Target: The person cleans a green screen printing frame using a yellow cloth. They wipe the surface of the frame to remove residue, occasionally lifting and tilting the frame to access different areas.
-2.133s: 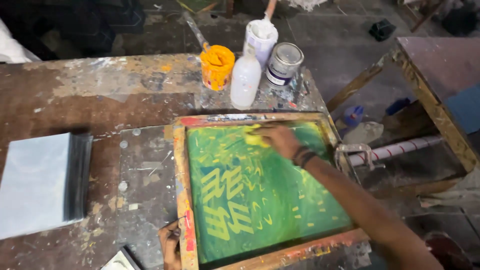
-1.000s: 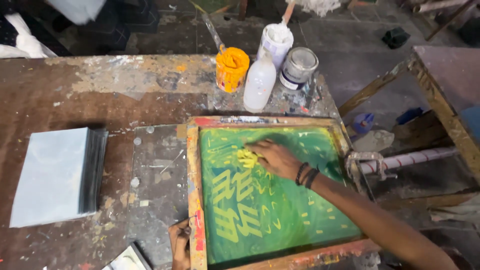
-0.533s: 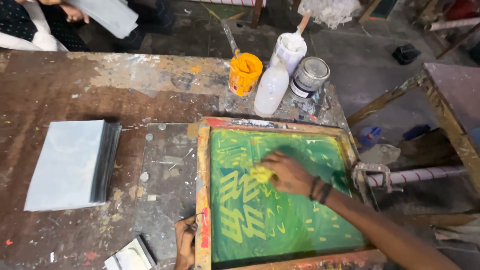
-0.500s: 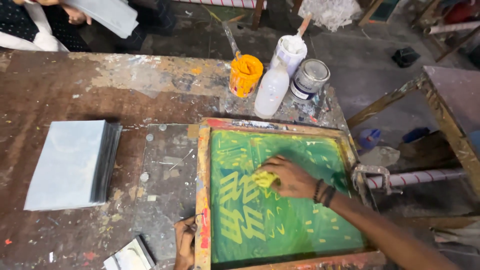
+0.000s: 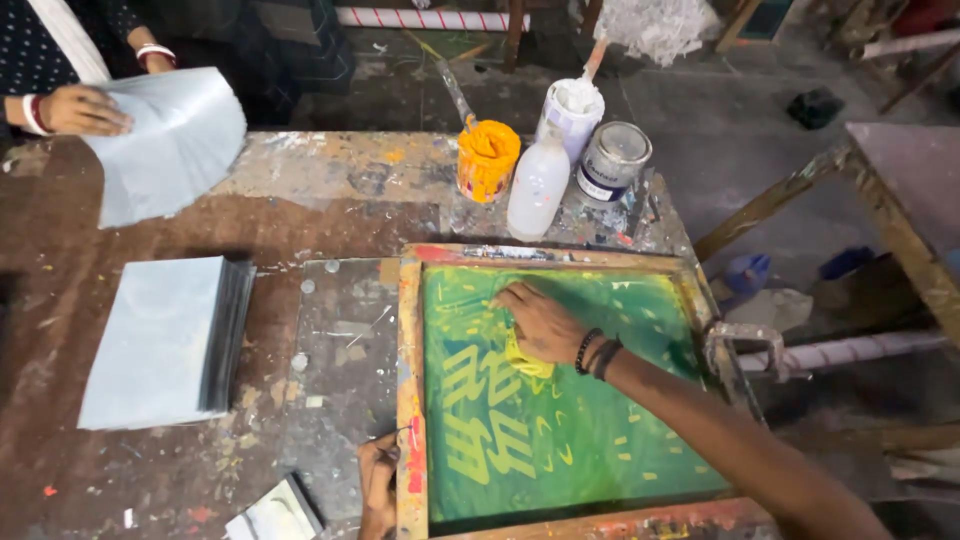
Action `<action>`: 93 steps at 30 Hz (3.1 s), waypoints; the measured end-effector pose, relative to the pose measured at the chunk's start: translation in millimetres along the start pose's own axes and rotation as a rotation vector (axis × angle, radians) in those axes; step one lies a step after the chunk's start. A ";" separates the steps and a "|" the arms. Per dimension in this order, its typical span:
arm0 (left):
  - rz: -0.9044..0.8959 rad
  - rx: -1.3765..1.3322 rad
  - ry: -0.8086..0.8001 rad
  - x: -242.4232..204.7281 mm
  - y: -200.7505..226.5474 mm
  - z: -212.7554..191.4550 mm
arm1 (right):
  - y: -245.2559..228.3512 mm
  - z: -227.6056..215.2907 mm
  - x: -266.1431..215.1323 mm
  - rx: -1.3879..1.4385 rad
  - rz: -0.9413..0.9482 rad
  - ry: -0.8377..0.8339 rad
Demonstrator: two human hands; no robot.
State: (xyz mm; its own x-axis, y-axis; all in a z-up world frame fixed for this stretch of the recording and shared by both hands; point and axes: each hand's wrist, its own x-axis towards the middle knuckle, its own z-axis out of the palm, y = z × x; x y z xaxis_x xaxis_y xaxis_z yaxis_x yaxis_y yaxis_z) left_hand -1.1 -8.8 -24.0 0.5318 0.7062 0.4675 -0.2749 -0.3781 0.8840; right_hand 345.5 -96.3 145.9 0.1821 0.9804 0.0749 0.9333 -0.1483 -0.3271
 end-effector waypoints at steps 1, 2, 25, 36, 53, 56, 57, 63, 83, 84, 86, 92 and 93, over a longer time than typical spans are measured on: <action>0.219 0.210 0.026 5.4 9.8 2.9 | 4.0 -3.7 -0.2 -0.013 -0.035 0.037; 0.434 0.423 0.053 10.6 19.6 6.2 | 8.5 -7.4 -0.6 -0.026 -0.071 0.073; -0.360 -0.206 -0.127 21.7 33.9 2.2 | 29.6 1.9 -26.2 -0.002 -0.054 0.092; -0.140 0.003 0.015 17.3 26.4 0.9 | 43.1 3.9 -36.5 -0.010 0.019 0.142; -0.330 -0.261 -0.107 14.4 17.7 3.5 | 35.0 15.9 2.1 0.040 -0.010 0.090; -0.394 -0.290 -0.123 36.1 61.1 5.7 | 15.7 4.7 -12.6 0.048 -0.066 -0.005; -0.394 -0.292 -0.117 36.9 60.7 5.9 | 21.0 4.2 -9.8 0.046 -0.071 -0.008; -0.305 -0.215 -0.136 34.9 56.6 3.8 | 15.1 2.9 -7.2 0.001 -0.069 0.041; -0.318 -0.171 -0.163 42.7 68.7 3.7 | -11.0 24.2 39.1 0.039 -0.050 0.034; -0.317 -0.166 -0.157 34.7 54.5 2.5 | -12.6 23.6 36.8 0.042 -0.057 0.033; -0.285 -0.200 -0.105 19.0 26.0 3.2 | -14.1 19.8 34.7 0.021 -0.164 0.135; 0.228 0.211 -0.032 -16.4 -27.3 4.4 | -15.0 14.9 33.0 0.113 -0.132 0.095; 0.232 0.214 -0.028 -15.8 -29.4 4.0 | -18.8 17.5 36.3 0.112 -0.138 0.097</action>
State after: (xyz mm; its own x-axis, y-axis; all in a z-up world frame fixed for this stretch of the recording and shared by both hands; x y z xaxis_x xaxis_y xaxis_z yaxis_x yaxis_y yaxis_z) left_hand 1.8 -11.3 -57.4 0.4973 0.5707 0.6534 -0.2180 -0.6468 0.7308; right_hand 329.2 -55.7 138.3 0.0891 0.9727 0.2144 0.9121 0.0068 -0.4099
